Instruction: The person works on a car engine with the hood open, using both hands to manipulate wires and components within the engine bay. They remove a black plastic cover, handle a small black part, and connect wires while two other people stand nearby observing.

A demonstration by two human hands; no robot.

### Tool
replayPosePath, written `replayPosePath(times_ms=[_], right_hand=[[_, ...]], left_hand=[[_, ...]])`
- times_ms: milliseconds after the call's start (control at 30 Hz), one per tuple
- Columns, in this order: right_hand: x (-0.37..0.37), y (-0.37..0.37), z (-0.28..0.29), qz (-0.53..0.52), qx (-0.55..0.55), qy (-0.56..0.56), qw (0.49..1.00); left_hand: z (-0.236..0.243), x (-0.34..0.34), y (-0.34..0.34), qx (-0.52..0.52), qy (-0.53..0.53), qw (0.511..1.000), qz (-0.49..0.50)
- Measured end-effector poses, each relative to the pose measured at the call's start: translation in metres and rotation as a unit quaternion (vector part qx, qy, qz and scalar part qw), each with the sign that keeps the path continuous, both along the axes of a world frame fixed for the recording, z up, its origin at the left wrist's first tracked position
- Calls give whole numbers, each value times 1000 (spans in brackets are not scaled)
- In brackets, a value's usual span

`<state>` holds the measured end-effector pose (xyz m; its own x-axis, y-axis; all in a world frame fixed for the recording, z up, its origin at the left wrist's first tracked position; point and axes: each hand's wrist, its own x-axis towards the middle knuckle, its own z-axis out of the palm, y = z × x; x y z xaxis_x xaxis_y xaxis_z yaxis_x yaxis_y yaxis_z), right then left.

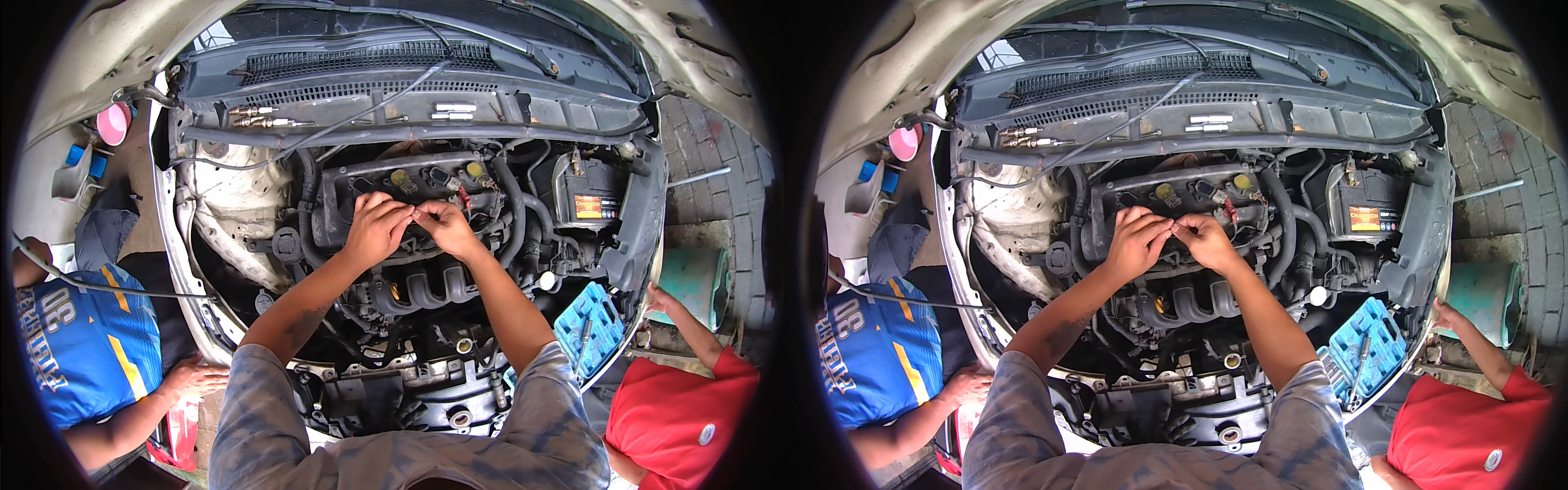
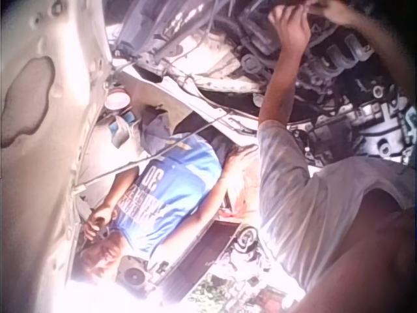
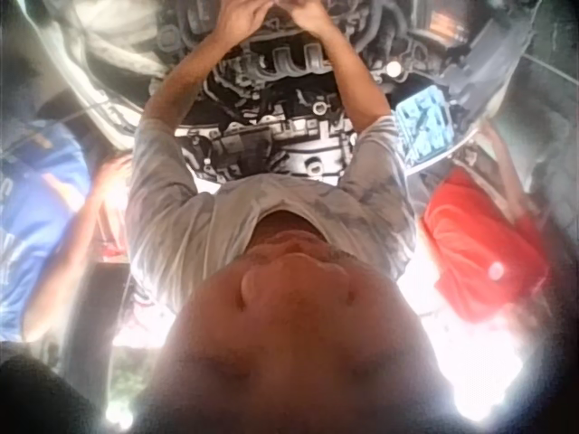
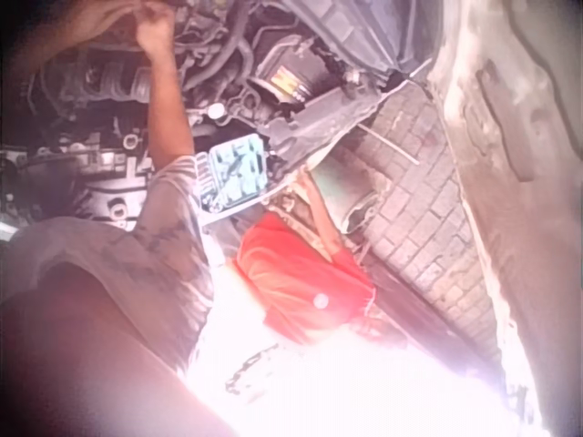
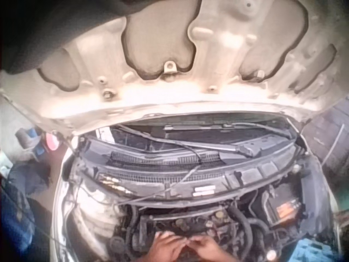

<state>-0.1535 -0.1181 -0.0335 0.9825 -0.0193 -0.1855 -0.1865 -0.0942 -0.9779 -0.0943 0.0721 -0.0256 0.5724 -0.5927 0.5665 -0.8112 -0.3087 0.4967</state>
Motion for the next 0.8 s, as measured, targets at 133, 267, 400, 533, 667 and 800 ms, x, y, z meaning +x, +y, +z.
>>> replayPosePath(times_ms=[133, 267, 400, 533, 667, 800], right_hand=[[-1, -4, 12, -1, -38, 1, 999], [-3, -6, 26, 23, -161, -16, 987], [2, -7, 31, 19, -155, -8, 988], [4, -5, 18, 19, -133, -11, 991], [5, -7, 11, 34, -123, -36, 991], [-2, 2, 16, -71, -191, -111, 973]], left_hand=[[11, 5, -2, 45, 53, 997, -15], [20, 16, 3, 129, 136, 981, -50], [24, 21, 3, 134, 177, 972, -74], [20, 25, 1, 93, 212, 968, -95], [13, 35, -3, 55, 254, 958, -122], [9, 49, -7, 57, 381, 903, -191]])
